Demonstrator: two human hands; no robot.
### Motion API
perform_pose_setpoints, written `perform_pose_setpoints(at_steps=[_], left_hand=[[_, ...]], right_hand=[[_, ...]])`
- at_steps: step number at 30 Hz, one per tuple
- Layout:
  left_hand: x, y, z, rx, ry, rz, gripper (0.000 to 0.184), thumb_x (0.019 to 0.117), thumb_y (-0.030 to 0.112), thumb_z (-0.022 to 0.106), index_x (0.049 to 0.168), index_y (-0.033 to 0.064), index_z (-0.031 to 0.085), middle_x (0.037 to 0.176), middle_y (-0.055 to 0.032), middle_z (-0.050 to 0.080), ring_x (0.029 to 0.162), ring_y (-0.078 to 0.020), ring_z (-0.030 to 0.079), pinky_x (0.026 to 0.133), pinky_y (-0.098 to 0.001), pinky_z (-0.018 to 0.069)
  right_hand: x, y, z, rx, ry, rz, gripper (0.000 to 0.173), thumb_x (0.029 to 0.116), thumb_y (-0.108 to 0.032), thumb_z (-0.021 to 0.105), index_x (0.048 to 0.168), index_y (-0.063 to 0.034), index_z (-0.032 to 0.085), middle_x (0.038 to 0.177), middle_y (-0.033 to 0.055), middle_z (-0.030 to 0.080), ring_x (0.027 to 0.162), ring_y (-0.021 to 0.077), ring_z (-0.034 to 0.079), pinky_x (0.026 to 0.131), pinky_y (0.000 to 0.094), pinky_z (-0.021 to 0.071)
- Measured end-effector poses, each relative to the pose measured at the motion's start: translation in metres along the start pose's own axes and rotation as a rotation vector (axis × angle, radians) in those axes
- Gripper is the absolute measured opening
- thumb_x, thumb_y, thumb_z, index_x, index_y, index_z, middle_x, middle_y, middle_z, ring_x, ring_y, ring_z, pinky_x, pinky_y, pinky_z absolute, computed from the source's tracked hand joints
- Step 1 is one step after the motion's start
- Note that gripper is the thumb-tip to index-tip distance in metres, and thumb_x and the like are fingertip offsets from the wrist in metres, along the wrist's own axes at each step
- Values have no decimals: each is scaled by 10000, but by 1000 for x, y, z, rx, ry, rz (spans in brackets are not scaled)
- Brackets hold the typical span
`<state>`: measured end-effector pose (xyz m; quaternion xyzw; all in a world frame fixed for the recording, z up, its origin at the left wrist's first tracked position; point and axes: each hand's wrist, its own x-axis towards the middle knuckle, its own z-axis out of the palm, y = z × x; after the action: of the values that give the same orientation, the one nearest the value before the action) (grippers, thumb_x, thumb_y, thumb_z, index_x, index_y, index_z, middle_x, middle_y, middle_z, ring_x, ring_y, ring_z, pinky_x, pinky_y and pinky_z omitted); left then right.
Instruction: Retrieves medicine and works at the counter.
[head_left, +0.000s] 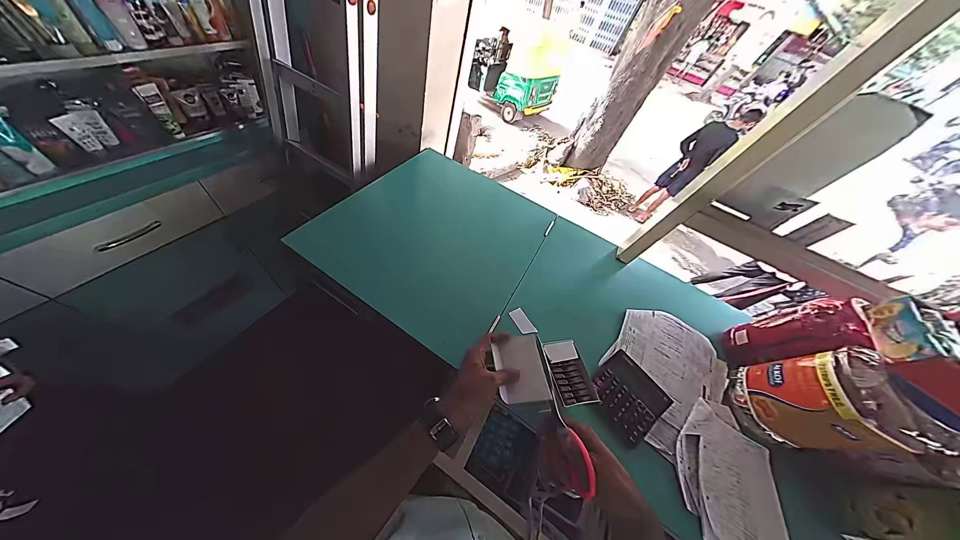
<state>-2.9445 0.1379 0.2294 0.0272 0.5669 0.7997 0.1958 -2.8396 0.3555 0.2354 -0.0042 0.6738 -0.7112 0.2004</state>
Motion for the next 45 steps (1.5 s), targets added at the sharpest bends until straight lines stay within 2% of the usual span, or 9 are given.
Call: perform_pose_setpoints(at_steps=[5,10,14,17,20,25,35,40,45], left_hand=[[35,5,-41,187,245,108,693,906,19,726,1501,28,369,1238,-227,649,954,-261,730,810,-401,630],[53,0,-25,1046,282,382,642,917,419,712,1483,164,544,1574,-249,383,1400,-488,397,1041,-654,407],[51,11,34,1104,-97,502,482,985,389,636,1364,92,646,1366,-116,644,1318,-292,559,1132,-455,423],[64,21,67,1275,-302,333,491,965,365,678,1368,86,633,1300,-140,640,1245,-320,575,1047,-459,483],[65,29,72,1312,-301,249,421,963,359,674,1270,73,690,1238,-154,664,1201,-320,617,996,-492,525],[53,35,50,1146,-196,225,370,1037,260,489,1275,72,702,1112,-145,738,1054,-272,699,956,-466,529],[33,-10,18,-115,57,-183,354,978,25,653,1327,-13,602,907,-145,702,676,-174,682,601,-322,595],[23,-7,14,-177,-12,-191,416,978,-63,590,1391,-24,558,1040,-156,699,836,-216,716,761,-395,626],[22,-15,13,-86,30,-129,461,948,-42,654,1364,-18,457,899,-141,682,697,-211,705,634,-355,623]], right_hand=[[-48,-1,0,160,-14,-143,408,943,-600,617,1099,-237,720,731,-119,632,565,-20,547,519,179,487],[-60,20,-12,180,72,-151,395,938,-567,650,1127,-226,708,729,-100,630,551,-3,551,514,192,505],[-67,35,-15,85,135,-190,506,876,-601,710,1208,-229,620,844,-70,676,687,49,634,620,246,559],[-60,42,-10,-20,194,-224,660,851,-593,745,1327,-217,486,1046,-73,686,932,56,657,817,266,565],[-33,28,9,-129,508,-135,791,804,-440,818,1340,-27,408,986,7,657,859,98,674,768,315,601],[13,15,4,-242,798,-101,577,843,-264,807,1247,-29,470,782,28,570,581,106,574,538,303,538],[27,5,-30,-228,793,-198,492,850,-225,768,1231,-27,529,836,1,683,688,82,677,622,274,590],[-51,2,-19,-55,149,-271,417,804,-484,829,1151,-316,668,916,-96,711,787,58,679,699,250,592],[-62,33,-17,-19,-353,53,539,847,-653,718,1137,-214,599,893,-71,654,810,62,632,730,278,542]])
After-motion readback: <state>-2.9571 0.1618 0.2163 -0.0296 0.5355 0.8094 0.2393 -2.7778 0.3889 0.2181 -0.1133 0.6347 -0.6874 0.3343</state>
